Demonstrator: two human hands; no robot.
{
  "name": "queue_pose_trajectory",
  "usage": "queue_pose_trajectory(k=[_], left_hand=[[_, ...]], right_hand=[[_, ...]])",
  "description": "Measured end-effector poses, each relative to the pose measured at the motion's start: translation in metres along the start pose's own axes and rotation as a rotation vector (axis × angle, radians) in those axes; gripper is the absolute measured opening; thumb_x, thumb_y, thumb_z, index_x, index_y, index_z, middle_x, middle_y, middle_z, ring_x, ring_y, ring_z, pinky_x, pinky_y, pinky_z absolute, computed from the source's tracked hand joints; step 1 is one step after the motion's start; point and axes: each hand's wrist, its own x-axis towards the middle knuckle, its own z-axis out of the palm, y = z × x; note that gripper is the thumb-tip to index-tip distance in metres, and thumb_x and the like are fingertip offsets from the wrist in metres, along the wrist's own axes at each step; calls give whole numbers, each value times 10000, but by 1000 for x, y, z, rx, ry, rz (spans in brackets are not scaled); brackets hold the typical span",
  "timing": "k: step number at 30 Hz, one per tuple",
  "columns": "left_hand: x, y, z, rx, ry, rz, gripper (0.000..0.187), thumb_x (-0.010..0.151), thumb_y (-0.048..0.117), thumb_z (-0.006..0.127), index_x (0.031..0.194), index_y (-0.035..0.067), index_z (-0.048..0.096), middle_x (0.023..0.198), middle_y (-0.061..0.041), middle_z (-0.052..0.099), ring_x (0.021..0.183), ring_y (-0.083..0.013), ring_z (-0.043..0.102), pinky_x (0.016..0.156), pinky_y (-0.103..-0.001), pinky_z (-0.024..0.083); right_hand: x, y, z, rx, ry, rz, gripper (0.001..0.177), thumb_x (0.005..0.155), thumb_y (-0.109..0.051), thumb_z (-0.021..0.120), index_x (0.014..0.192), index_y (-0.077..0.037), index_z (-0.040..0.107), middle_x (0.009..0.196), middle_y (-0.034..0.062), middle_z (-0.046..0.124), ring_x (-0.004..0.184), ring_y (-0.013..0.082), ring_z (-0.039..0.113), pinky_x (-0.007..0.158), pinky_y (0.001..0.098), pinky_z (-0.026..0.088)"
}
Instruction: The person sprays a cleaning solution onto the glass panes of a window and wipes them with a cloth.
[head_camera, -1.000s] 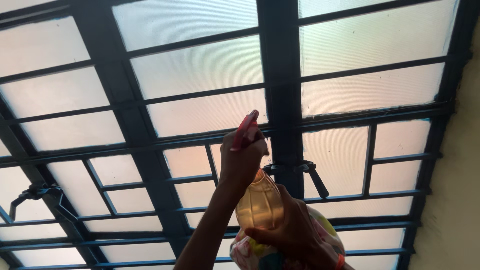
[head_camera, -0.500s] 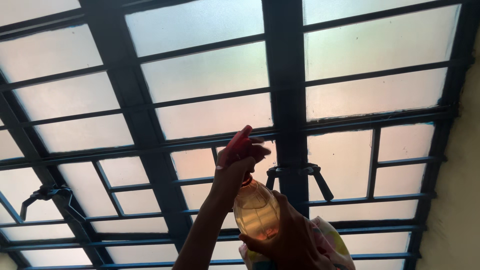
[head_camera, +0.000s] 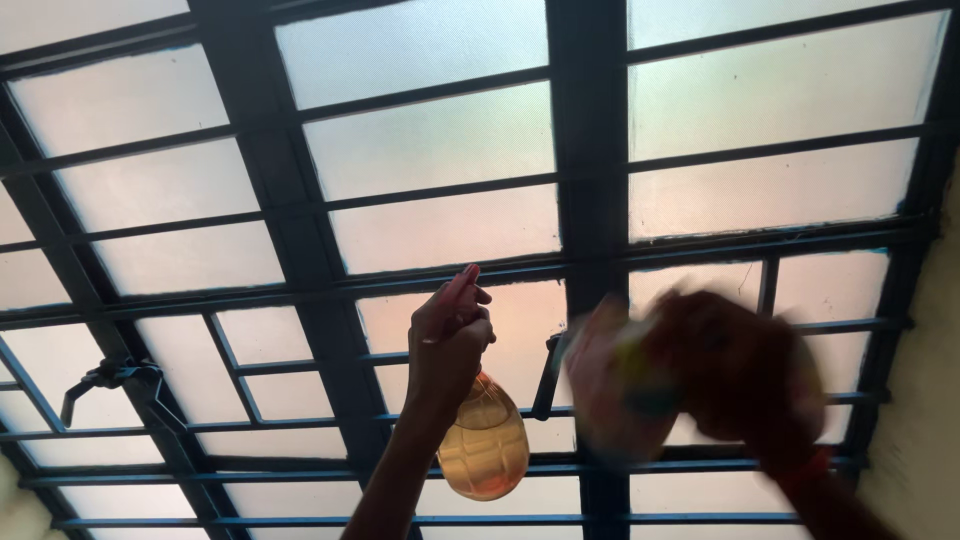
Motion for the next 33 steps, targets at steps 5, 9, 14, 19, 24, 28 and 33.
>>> queue_pose_trajectory(k=[5, 9, 14, 19, 24, 28, 33], left_hand=[[8, 10, -7, -45, -38, -8, 536, 736, -71, 553, 1251, 20, 674, 870, -104, 766, 668, -97, 649, 588, -246, 537], [14, 27, 1, -20, -48, -151, 673, 709, -54, 569, 1373, 41, 623, 889, -113, 798, 668, -111, 657, 591, -254, 532], [17, 30, 28, -54, -148, -66, 660, 743, 12, 605, 1400, 76, 575, 912, -82, 771, 817, -129, 738, 681, -257, 603], [21, 20, 64, -67, -255, -96, 508, 740, -5, 625, 1245, -8, 683, 904, -106, 786, 829, -185, 732, 707, -289, 589], [23, 17, 95, -234, -326, -122, 625, 681, -27, 614, 1287, 129, 615, 858, -60, 746, 785, -126, 726, 707, -263, 591], [23, 19, 115, -118, -297, -99, 436, 719, -10, 631, 1150, 44, 661, 843, -63, 773, 653, -140, 625, 627, -276, 528], [26, 21, 130, 25, -228, -101, 370, 721, 8, 609, 1078, 40, 704, 788, -54, 752, 644, -121, 647, 625, -271, 548]], right_hand=[[42, 76, -31, -147, 277, 487, 240, 1130, -287, 681, 1217, -66, 651, 1093, 101, 693, 893, 184, 712, 799, 293, 606], [64, 103, -20, -371, 164, 272, 428, 1011, -353, 770, 1230, -27, 598, 1158, 144, 650, 999, 245, 686, 847, 347, 602], [45, 94, 4, -898, -129, 45, 887, 569, -565, 849, 1361, -280, 567, 1290, 88, 603, 1208, 275, 609, 963, 421, 575], [16, 131, 25, -174, 60, 248, 943, 702, -510, 832, 1474, -86, 497, 1399, 229, 543, 1245, 402, 554, 1006, 557, 511], [5, 151, 26, -83, -12, 294, 817, 735, -548, 817, 1405, -142, 586, 1385, 170, 599, 1199, 372, 604, 903, 522, 546], [3, 163, 33, -137, -9, 355, 727, 762, -567, 812, 1322, -136, 639, 1264, 135, 674, 1134, 312, 662, 912, 516, 562], [1, 165, 39, -129, 1, 418, 745, 777, -559, 808, 1346, -111, 634, 1210, 146, 692, 1094, 303, 669, 863, 487, 573]])
